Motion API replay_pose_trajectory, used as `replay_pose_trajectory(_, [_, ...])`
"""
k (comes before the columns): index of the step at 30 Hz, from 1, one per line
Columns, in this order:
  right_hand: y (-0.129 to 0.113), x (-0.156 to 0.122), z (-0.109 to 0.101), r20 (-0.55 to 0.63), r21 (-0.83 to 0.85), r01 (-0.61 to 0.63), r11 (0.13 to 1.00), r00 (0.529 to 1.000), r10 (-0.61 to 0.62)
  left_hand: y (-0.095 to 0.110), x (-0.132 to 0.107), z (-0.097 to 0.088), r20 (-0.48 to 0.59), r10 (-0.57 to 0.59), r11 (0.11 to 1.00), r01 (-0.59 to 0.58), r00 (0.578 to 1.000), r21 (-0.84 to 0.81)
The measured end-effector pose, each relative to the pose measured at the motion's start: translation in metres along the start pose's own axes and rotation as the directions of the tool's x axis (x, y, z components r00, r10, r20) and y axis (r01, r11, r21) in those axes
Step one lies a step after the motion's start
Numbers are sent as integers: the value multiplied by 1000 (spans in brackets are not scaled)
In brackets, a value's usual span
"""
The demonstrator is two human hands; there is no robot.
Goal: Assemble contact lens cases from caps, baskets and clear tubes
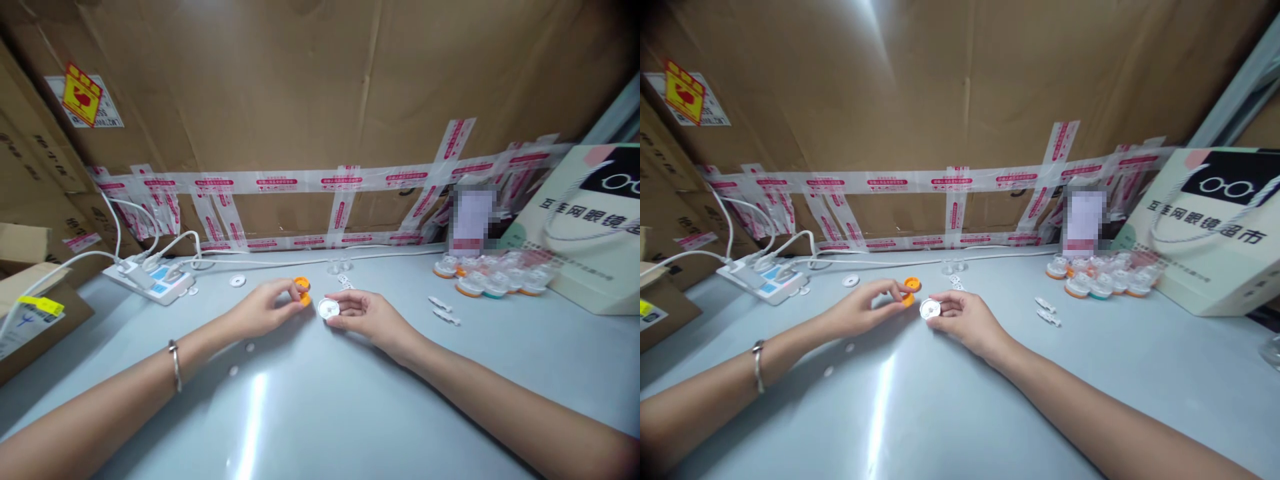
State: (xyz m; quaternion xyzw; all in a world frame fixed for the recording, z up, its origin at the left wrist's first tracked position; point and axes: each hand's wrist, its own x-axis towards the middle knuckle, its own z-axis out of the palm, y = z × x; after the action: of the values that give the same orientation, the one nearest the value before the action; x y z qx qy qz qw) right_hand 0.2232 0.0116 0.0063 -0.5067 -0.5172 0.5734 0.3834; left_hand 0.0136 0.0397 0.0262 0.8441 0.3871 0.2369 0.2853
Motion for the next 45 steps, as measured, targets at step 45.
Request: replay_pose_trajectory(45, [4,-20,15,-17,-89,392,915,918,-395,30,-14,17,11,-240,734,189,971,-652])
